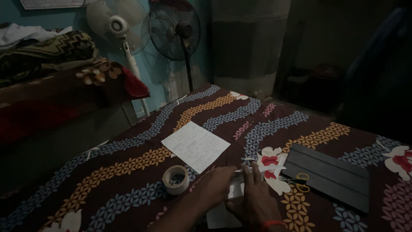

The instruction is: The person folds a white sheet of paper around a rectangular box, creases the edges, and secures the folds with clear tape. They then use scissors to trim excess paper and continue folding and taping to form a wrapped package.

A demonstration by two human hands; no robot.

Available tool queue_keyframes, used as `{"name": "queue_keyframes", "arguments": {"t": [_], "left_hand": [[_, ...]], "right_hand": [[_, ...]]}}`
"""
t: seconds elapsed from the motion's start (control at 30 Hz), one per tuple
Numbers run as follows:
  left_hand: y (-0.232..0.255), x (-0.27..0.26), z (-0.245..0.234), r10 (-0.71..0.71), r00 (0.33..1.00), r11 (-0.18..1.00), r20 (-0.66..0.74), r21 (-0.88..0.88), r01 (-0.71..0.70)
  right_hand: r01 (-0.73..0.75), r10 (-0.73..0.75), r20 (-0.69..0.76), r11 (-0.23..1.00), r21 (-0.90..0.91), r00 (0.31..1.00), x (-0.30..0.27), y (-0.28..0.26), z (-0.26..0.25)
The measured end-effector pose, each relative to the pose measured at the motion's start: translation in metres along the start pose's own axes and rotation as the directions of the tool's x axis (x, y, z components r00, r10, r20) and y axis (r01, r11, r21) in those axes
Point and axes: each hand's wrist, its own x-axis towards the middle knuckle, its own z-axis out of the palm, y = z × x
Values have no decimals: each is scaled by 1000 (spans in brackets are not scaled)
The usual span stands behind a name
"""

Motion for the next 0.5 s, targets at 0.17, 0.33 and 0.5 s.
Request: {"name": "queue_keyframes", "arguments": {"t": [0.17,0.33,0.5], "left_hand": [[-1,-1,1,88,995,996,-44,29,-87],[2,0,-2,-15,999,999,48,30,14],[9,-9,-5,-30,999,999,30,-10,30]], "right_hand": [[23,-23,-50,1000,-7,998,-5,1,3],[13,-13,-13,1000,-12,1000,-2,2,3],[222,-224,-105,975,-28,969,0,16,-5]]}}
